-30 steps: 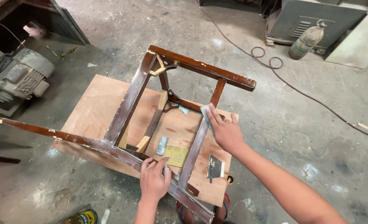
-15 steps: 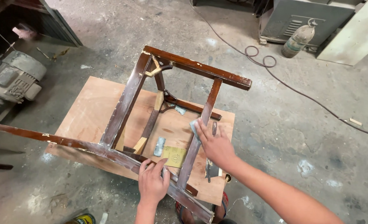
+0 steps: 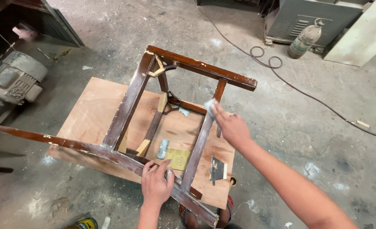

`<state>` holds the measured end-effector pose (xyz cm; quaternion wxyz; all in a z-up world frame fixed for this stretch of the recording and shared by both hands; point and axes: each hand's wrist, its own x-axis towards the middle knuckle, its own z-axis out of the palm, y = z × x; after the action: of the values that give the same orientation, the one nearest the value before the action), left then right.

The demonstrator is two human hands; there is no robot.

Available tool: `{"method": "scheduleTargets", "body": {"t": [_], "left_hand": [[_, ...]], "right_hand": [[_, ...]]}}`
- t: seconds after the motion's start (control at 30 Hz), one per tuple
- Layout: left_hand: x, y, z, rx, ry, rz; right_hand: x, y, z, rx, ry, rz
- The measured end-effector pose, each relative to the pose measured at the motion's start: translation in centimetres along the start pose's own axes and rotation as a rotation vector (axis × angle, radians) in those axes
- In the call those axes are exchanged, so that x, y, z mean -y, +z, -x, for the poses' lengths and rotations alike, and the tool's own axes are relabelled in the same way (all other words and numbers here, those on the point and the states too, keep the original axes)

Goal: The person sands the wooden frame of a chair using a sanding block. They work on the legs and crossbars, repositioning the chair to access different sides and corners.

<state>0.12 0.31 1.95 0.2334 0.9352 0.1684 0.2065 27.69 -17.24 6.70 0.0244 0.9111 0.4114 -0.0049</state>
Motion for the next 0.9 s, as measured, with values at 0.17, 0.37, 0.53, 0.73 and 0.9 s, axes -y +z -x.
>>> {"method": "scheduleTargets", "body": {"t": [0.17,0.37,0.53,0.73,0.9], "left_hand": [[0.1,0.1,-0.2,-0.018,0.014,-0.007],[0.1,0.1,0.1,-0.030,0.016,-0.003],[0.2,0.1,0.1,-0.005,0.003,-0.015],[0.4,0.4,0.1,-0.046,0.030,0.016],[0.4,0.5,0.1,-0.036,0.007,0.001]], "right_hand": [[2.5,1.0,3.4,-0.007,-0.152,-0.015],[3.5,3.2,3.7,-0.032,-0.123,0.124],[2.4,0.6,1.6,0.152,-0.089,0.113],[4.5,-0.9,4.7,0.197,-0.086,-0.055],[4.6,-2.2,6.2,0.214,-0.250,-0.239]]}}
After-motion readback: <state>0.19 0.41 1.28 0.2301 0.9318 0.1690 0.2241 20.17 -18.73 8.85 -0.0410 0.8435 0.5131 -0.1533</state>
